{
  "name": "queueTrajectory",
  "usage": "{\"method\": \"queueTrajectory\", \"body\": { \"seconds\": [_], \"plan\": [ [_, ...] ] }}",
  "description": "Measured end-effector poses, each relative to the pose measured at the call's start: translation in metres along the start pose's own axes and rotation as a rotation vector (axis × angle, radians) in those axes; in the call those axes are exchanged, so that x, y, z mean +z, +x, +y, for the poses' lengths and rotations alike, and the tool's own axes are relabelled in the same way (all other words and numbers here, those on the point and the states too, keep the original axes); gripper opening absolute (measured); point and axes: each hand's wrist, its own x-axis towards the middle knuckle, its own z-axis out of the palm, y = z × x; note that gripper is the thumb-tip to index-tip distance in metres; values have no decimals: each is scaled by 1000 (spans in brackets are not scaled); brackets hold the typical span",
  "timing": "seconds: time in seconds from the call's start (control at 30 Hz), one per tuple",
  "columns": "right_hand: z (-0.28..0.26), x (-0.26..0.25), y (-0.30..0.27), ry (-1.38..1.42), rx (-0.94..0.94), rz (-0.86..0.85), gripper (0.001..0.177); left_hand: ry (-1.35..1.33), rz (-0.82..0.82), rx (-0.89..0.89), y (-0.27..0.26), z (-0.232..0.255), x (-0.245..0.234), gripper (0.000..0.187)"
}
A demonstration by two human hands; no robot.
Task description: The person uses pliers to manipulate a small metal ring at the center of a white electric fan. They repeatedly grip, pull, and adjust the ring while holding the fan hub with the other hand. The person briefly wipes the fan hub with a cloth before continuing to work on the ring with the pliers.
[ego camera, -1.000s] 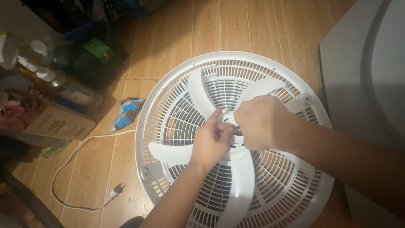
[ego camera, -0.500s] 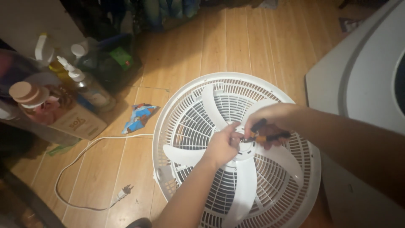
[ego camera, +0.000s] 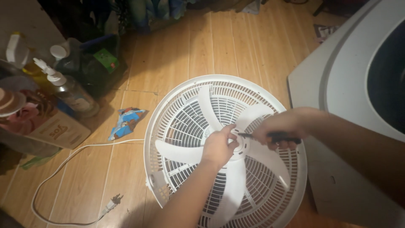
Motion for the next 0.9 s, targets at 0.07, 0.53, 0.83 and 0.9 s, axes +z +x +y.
{"method": "queueTrajectory", "body": {
  "seconds": [0.07, 0.53, 0.83, 0.9],
  "plan": [
    [4, 9, -14, -254, -137, 295, 52, -3, -8, 5, 0, 0, -5, 61],
    [-20, 71, -42, -1168, -155, 617, 58, 80, -47, 54, -5, 4, -12, 63],
    [-21, 76, -42, -1168, -135, 682, 43, -91, -42, 118, -4, -2, -19, 62],
    [-19, 76, -45, -1158, -158, 720, 39, -136, -4, 86, -2, -4, -18, 57]
  ]
}}
